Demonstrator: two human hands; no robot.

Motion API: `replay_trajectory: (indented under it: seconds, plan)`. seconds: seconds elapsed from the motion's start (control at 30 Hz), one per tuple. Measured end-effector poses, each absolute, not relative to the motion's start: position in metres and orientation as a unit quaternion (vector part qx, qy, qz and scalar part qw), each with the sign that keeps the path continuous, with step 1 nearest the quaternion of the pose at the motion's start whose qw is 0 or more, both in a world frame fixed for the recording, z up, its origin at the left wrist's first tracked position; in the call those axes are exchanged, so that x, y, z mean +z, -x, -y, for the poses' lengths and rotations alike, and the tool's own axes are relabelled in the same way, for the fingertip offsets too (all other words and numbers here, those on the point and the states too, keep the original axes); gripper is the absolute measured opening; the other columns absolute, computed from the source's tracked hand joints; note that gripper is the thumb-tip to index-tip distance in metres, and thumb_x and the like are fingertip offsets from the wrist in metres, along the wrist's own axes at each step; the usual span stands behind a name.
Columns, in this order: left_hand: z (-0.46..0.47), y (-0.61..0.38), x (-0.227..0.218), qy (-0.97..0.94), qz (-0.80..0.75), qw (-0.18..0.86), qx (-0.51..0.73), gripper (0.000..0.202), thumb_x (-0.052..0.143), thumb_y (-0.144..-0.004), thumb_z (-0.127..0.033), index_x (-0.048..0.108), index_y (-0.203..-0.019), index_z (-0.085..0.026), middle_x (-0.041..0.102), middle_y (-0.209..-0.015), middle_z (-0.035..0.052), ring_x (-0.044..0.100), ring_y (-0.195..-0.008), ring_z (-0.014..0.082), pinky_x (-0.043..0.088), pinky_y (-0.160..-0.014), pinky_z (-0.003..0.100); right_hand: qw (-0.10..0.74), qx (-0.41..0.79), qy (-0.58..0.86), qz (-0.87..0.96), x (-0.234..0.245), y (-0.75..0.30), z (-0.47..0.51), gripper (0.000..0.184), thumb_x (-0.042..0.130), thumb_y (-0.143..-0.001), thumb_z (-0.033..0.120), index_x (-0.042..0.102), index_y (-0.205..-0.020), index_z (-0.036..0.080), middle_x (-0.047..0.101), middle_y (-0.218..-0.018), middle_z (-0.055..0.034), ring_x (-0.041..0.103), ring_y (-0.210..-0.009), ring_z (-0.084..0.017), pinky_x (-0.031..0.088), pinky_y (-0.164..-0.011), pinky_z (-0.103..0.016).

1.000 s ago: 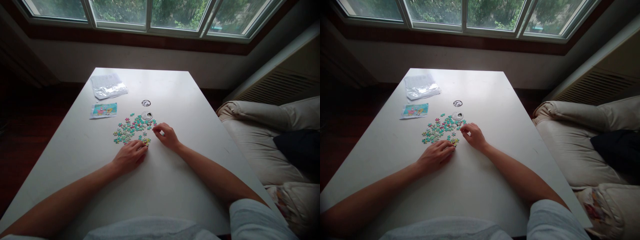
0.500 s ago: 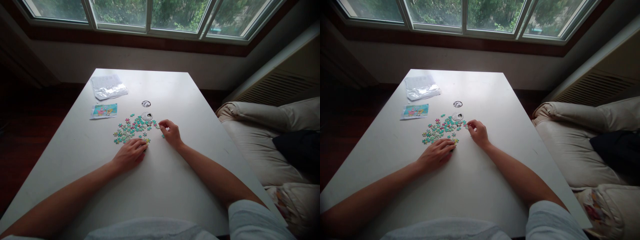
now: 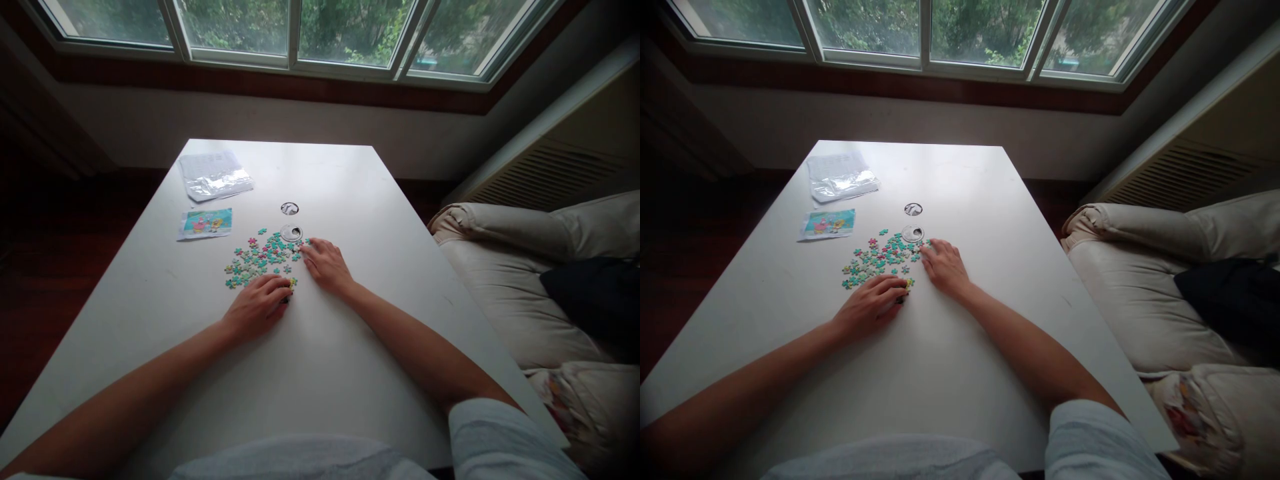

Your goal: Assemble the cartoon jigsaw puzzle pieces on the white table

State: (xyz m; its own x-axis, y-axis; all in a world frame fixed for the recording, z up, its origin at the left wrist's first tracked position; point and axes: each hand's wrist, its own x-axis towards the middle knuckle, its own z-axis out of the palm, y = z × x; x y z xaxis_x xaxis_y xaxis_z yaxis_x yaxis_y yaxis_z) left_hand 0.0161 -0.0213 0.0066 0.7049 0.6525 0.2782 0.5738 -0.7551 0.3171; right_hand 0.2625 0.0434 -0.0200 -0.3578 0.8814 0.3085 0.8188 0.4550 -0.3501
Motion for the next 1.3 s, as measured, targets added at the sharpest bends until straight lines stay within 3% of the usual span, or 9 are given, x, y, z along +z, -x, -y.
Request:
replay_trajectory:
  seconds: [0.1,0.3,0.53,0.67,0.77,0.97,1.17,1.3]
  plan:
    - [0.021,-0.015,0.004,-0.918,-0.337,0.096,0.188,0.03,0.056,-0.094,-0.022,0.063,-0.123,-0.022,0.063,-0.134,0.0072,0.051,-0.131,0.0245,0.042,-0.115,0.048,0.241,0.067,0.525,0.814,-0.019,-0.267,-0.044,0.03,0.057,-0.096,0.035,0.065,-0.124,0.026,0.055,-0.137,-0.0124,0.045,-0.128,-0.032,0.037,-0.106,-0.05]
    - [0.021,-0.014,0.001,-0.917,-0.346,0.09,0.178,0.031,0.053,-0.095,-0.024,0.061,-0.126,-0.022,0.059,-0.14,0.0082,0.049,-0.133,0.026,0.043,-0.113,0.05,0.219,0.059,0.491,0.841,-0.018,-0.265,-0.041,0.041,0.055,-0.097,0.033,0.056,-0.139,0.03,0.048,-0.148,-0.0106,0.037,-0.139,-0.03,0.032,-0.113,-0.051]
    - [0.021,-0.013,0.002,-0.902,-0.379,0.074,0.192,0.033,0.055,-0.093,-0.022,0.061,-0.125,-0.022,0.052,-0.146,0.0106,0.044,-0.138,0.0283,0.04,-0.115,0.052,0.271,0.074,0.52,0.807,-0.017,-0.269,-0.043,0.019,0.061,-0.093,0.029,0.067,-0.11,0.023,0.059,-0.13,-0.0118,0.047,-0.126,-0.029,0.039,-0.106,-0.048]
    - [0.018,-0.011,0.0,-0.899,-0.389,0.073,0.187,0.036,0.057,-0.092,-0.023,0.06,-0.127,-0.023,0.057,-0.139,0.0095,0.045,-0.135,0.0292,0.041,-0.114,0.053,0.277,0.078,0.526,0.801,-0.016,-0.27,-0.043,0.018,0.064,-0.09,0.027,0.067,-0.108,0.023,0.061,-0.125,-0.0113,0.051,-0.12,-0.029,0.042,-0.102,-0.047]
    - [0.017,-0.011,-0.001,-0.896,-0.4,0.068,0.182,0.035,0.057,-0.091,-0.023,0.061,-0.126,-0.024,0.057,-0.14,0.0085,0.045,-0.135,0.0297,0.039,-0.114,0.053,0.272,0.072,0.519,0.807,-0.017,-0.27,-0.043,0.016,0.062,-0.09,0.021,0.07,-0.104,0.025,0.061,-0.127,-0.0092,0.049,-0.123,-0.028,0.041,-0.103,-0.047]
    - [0.017,-0.01,0.001,-0.883,-0.425,0.066,0.187,0.035,0.057,-0.09,-0.023,0.063,-0.124,-0.025,0.051,-0.148,0.0074,0.042,-0.138,0.0303,0.037,-0.116,0.052,0.279,0.088,0.486,0.824,-0.017,-0.271,-0.041,0.033,0.057,-0.083,0.002,0.071,-0.098,0.028,0.062,-0.131,-0.0034,0.048,-0.128,-0.025,0.041,-0.106,-0.046]
    - [0.015,-0.008,0.002,-0.875,-0.44,0.06,0.194,0.038,0.057,-0.089,-0.023,0.061,-0.127,-0.026,0.054,-0.144,0.0071,0.043,-0.137,0.0297,0.037,-0.116,0.051,0.263,0.07,0.517,0.811,-0.008,-0.271,-0.033,0.017,0.066,-0.088,0.025,0.069,-0.105,0.024,0.061,-0.129,-0.0103,0.05,-0.125,-0.029,0.041,-0.104,-0.048]
    - [0.014,-0.007,0.001,-0.867,-0.456,0.05,0.197,0.036,0.056,-0.091,-0.024,0.061,-0.127,-0.026,0.054,-0.143,0.007,0.043,-0.136,0.0298,0.035,-0.116,0.053,0.231,0.044,0.525,0.818,-0.005,-0.27,-0.027,0.018,0.066,-0.089,0.025,0.067,-0.107,0.023,0.056,-0.136,-0.0121,0.045,-0.13,-0.03,0.039,-0.105,-0.049]
